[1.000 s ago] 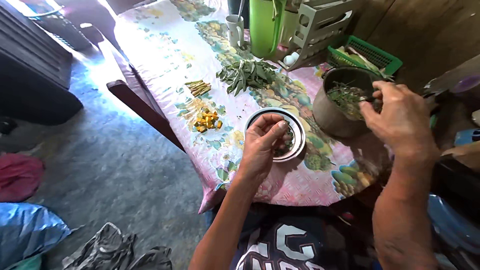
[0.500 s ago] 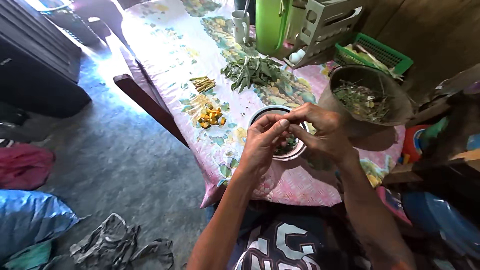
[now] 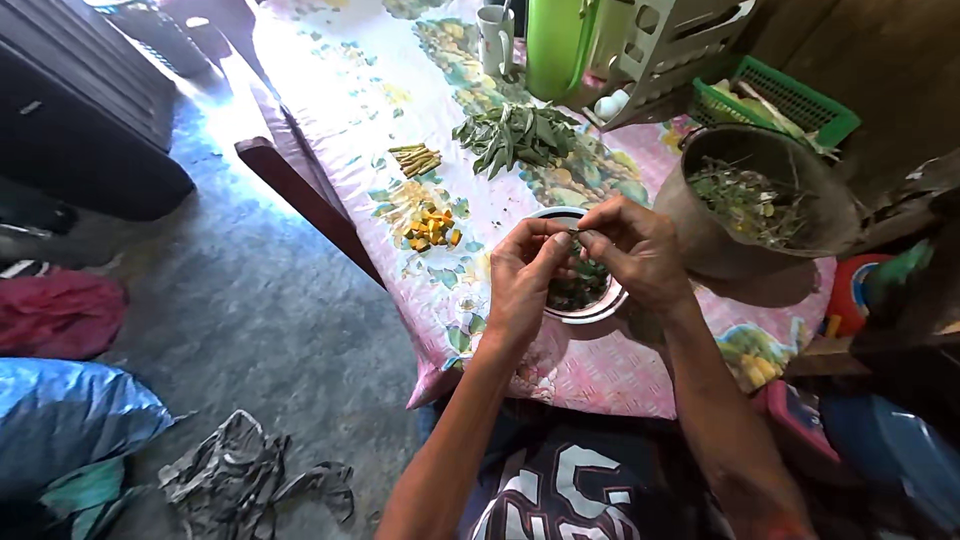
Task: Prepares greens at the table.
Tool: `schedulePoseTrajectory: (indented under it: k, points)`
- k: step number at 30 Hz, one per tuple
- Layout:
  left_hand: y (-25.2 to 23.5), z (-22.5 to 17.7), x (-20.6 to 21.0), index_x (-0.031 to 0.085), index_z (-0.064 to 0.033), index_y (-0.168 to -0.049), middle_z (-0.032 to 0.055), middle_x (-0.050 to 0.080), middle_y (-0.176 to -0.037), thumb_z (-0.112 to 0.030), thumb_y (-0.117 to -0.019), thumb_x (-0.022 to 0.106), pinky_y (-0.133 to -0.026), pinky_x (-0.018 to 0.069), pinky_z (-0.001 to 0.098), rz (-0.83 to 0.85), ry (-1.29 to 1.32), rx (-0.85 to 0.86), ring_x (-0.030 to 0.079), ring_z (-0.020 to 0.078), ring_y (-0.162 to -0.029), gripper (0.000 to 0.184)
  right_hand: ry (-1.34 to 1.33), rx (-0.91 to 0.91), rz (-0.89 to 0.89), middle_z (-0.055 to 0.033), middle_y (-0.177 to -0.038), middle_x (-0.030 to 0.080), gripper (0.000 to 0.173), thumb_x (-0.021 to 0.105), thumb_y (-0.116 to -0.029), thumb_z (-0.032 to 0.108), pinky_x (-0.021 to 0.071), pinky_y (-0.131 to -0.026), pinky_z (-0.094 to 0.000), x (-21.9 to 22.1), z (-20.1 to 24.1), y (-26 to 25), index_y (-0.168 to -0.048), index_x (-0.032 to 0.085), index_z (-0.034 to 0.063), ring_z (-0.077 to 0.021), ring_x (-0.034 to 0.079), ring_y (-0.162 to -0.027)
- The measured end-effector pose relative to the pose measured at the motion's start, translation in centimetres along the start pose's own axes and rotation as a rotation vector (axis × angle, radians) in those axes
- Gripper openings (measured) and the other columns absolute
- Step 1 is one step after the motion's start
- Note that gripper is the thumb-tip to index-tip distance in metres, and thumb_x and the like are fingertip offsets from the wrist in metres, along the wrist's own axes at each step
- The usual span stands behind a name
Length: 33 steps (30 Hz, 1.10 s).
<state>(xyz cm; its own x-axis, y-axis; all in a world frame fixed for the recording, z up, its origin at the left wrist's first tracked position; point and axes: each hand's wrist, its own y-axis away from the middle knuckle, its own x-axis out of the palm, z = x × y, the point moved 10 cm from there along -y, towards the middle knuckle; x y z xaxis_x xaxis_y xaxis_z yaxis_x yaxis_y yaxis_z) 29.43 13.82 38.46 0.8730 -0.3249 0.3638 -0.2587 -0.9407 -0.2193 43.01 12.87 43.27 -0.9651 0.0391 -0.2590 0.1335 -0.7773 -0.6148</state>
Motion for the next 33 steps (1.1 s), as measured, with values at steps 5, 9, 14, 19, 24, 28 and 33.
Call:
schedulePoseTrajectory:
  k: [5,9,14,19,24,28,33]
  points:
    - [0.0,0.3,-0.9,0.064,-0.0102,-0.11,0.005,0.062,-0.09,-0.015,-0.1047,0.057,-0.067,0.0589,0.028,-0.076,0.022,-0.03,0.063,0.0115,-0.071,0.01,0.197,0.074,0.042,-0.0071,-0.1,0.07,0.018,0.064,-0.0905,0.002,0.0612,-0.077,-0.0285,-0.2,-2.4,0.1,-0.107,0.068,-0.0004,-0.011,0.069,-0.084]
    - [0.0,0.0,-1.1,0.065,-0.0106,-0.111,0.0048,0.064,-0.09,-0.013,-0.1035,0.06,-0.064,0.0584,0.0256,-0.099,0.011,-0.006,0.063,0.0101,-0.07,0.009,0.263,-0.034,0.09,-0.0109,-0.116,0.071,0.031,0.068,-0.093,0.012,0.0586,-0.095,-0.0346,1.0,-1.4,0.1,-0.12,0.069,-0.0015,-0.0164,0.069,-0.105]
    - [0.2,0.2,-1.0,0.065,-0.0102,-0.11,0.0049,0.063,-0.091,-0.011,-0.103,0.06,-0.063,0.0583,0.0256,-0.094,0.002,-0.009,0.063,0.0102,-0.069,0.009,0.178,-0.075,0.044,-0.008,-0.102,0.069,0.014,0.068,-0.092,0.0,0.0604,-0.081,-0.0293,1.6,0.3,0.0,-0.106,0.068,-0.0013,-0.0132,0.068,-0.089]
    - [0.3,0.2,-1.4,0.064,-0.0111,-0.11,0.004,0.062,-0.091,-0.016,-0.1044,0.058,-0.065,0.0592,0.0274,-0.11,-0.032,-0.013,0.063,0.0106,-0.07,0.009,0.24,-0.057,0.054,-0.01,-0.105,0.07,0.016,0.063,-0.0929,0.003,0.0599,-0.087,-0.032,0.6,-0.9,-0.1,-0.107,0.068,-0.0026,-0.0136,0.069,-0.094]
    - [0.4,0.2,-1.2,0.064,-0.0122,-0.11,0.0039,0.063,-0.091,-0.017,-0.1048,0.058,-0.064,0.0589,0.0268,-0.105,-0.057,-0.011,0.063,0.0103,-0.069,0.009,0.351,-0.109,0.056,-0.0103,-0.105,0.071,0.017,0.069,-0.094,0.012,0.058,-0.09,-0.0336,1.2,0.1,-0.2,-0.106,0.072,-0.0002,-0.0157,0.068,-0.097]
    - [-0.5,0.7,-0.9,0.063,-0.0044,-0.111,0.0077,0.066,-0.092,-0.009,-0.1026,0.057,-0.066,0.0607,0.0297,-0.102,0.032,-0.032,0.067,0.0137,-0.072,0.011,0.41,-0.108,0.098,-0.0094,-0.093,0.067,0.013,0.061,-0.098,0.01,0.0564,-0.076,-0.0275,1.9,0.2,-0.3,-0.1,0.069,-0.001,-0.0127,0.065,-0.082]
    - [-1.7,0.2,0.3,0.065,0.0019,-0.105,0.0089,0.067,-0.088,-0.002,-0.0996,0.061,-0.067,0.0605,0.0294,-0.028,0.015,0.054,0.066,0.0139,-0.072,0.008,0.391,-0.127,0.081,-0.0088,-0.088,0.064,0.016,0.054,-0.0952,0.01,0.0531,-0.068,-0.0262,1.3,0.8,-0.3,-0.096,0.066,-0.0011,-0.0113,0.062,-0.077]
